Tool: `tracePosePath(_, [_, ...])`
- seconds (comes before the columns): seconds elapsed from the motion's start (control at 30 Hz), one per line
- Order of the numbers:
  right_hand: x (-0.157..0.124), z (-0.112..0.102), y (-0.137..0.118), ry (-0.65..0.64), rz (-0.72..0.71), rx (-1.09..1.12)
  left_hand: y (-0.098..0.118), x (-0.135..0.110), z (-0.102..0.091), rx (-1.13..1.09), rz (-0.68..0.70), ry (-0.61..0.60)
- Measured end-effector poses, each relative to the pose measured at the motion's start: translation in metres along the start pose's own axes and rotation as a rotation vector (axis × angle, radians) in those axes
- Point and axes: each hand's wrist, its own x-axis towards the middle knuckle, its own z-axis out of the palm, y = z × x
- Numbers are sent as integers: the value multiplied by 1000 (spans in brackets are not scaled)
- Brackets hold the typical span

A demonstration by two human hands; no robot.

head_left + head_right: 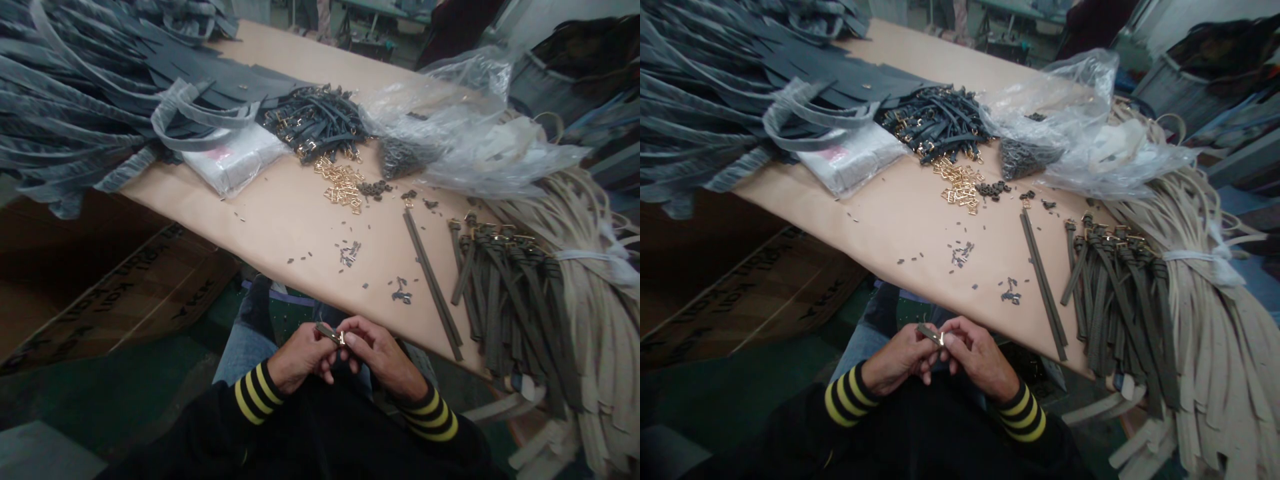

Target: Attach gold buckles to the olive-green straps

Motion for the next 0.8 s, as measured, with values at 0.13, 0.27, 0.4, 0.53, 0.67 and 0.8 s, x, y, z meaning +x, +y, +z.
tracePosePath(0.13, [-1,0,-2,-2,14,-33,-3,1,0,78,33,38])
tracePosePath(0.27, [0,2,-5,-13,37,-94,-9,3,-3,133,57,75])
tracePosePath(0.4, [1,4,-8,10,64,-80,-8,-1,-4,172,157,116])
tracePosePath(0.53, [0,4,-8,54,66,-93,-2,-7,-4,130,208,98])
tracePosePath(0.67, [-1,6,-9,43,36,-153,-2,-8,-4,119,191,148])
tracePosePath(0.8, [1,10,-6,70,19,-203,-8,-5,-4,129,191,192])
